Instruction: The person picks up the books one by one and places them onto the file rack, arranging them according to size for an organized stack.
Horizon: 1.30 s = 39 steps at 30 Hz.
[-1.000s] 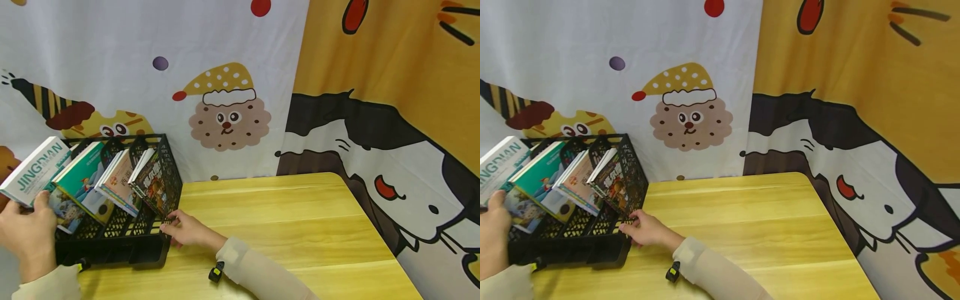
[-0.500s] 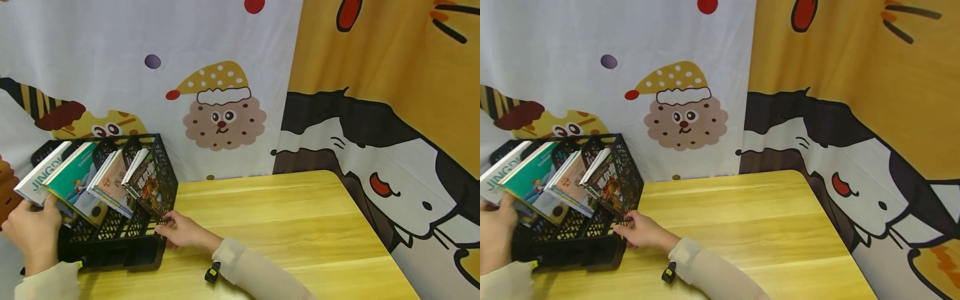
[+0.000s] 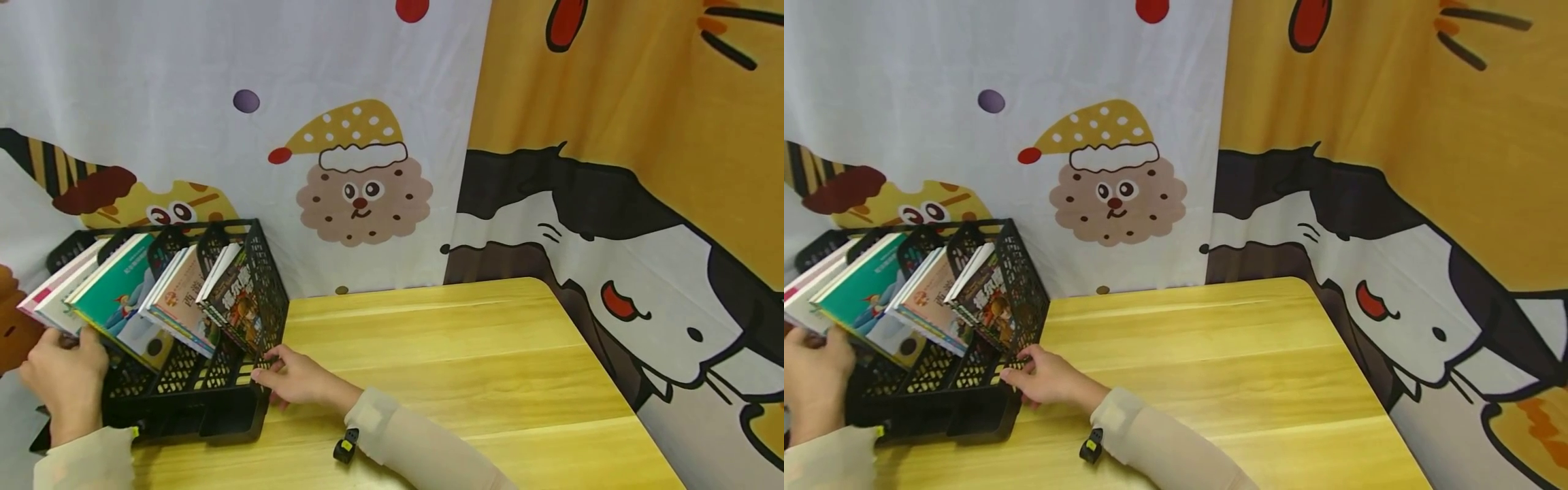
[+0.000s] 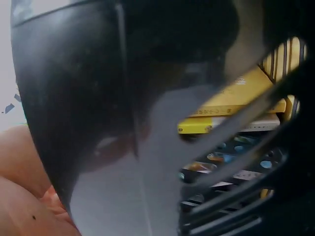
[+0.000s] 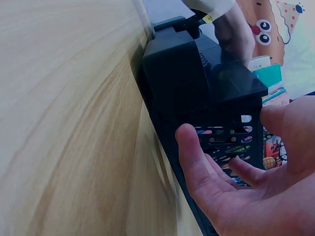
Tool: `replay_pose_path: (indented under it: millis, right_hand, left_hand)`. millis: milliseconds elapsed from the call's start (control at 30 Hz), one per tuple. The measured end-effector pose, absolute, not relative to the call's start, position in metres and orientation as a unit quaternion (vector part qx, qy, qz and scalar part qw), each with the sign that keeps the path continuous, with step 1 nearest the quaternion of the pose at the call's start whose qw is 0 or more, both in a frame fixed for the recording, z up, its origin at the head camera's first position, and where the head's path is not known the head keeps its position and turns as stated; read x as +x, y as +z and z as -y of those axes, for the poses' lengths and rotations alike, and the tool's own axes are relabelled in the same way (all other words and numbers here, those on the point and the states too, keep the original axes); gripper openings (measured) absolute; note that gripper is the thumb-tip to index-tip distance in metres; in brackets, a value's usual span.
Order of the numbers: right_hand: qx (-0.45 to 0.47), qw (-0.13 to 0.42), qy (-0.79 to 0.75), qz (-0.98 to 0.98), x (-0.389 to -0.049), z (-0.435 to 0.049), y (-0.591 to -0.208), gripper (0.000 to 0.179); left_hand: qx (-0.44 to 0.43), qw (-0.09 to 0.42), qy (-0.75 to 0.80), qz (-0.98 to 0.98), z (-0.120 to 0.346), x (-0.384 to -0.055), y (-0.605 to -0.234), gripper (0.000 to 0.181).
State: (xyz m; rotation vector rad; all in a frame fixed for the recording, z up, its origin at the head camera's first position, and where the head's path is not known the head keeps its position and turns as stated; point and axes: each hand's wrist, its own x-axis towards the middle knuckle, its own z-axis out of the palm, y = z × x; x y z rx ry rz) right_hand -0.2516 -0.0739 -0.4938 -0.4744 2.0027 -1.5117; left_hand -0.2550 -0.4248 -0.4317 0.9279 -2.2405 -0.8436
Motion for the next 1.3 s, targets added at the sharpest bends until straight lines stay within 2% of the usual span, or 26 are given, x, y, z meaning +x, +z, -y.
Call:
replay_pose_path:
  millis: [167,233,333,433,567,700,833,1000,1300]
  right_hand:
    - [-0.18,0.29,-0.565,-0.751,-0.252,0.071,-0.492,0.051]
    - [-0.18,0.291,-0.564,-0.751,-0.252,0.07,-0.492,0.051]
    - [-0.179,0.294,-0.564,-0.751,-0.252,0.068,-0.492,0.051]
    - [-0.18,0.288,-0.567,-0.75,-0.252,0.064,-0.491,0.05]
    - [-0.182,0.245,-0.583,-0.753,-0.251,0.056,-0.486,0.04]
    - [-0.18,0.188,-0.609,-0.749,-0.253,0.043,-0.48,0.025]
    - [-0.197,0.162,-0.612,-0.749,-0.258,0.022,-0.472,0.024]
    - [-0.223,0.129,-0.563,-0.785,-0.261,-0.011,-0.467,0.026]
    - [-0.194,0.004,-0.438,-0.878,-0.259,-0.082,-0.455,0.024]
  left_hand:
    - [0.387,0.342,-0.343,0.785,0.422,-0.254,-0.432,0.045]
    - [0.392,0.373,-0.351,0.764,0.417,-0.254,-0.428,0.047]
    - [0.374,0.421,-0.366,0.741,0.404,-0.252,-0.414,0.05]
    - [0.354,0.461,-0.379,0.72,0.389,-0.247,-0.398,0.044]
    - [0.288,0.51,-0.366,0.723,0.368,-0.24,-0.383,0.033]
    - [0.163,0.545,-0.297,0.767,0.341,-0.239,-0.375,0.035]
    - [0.068,0.535,-0.294,0.789,0.307,-0.239,-0.372,0.031]
    - [-0.001,0.473,-0.302,0.828,0.261,-0.234,-0.381,0.026]
    - [-0.084,0.387,-0.276,0.876,0.194,-0.224,-0.4,0.014]
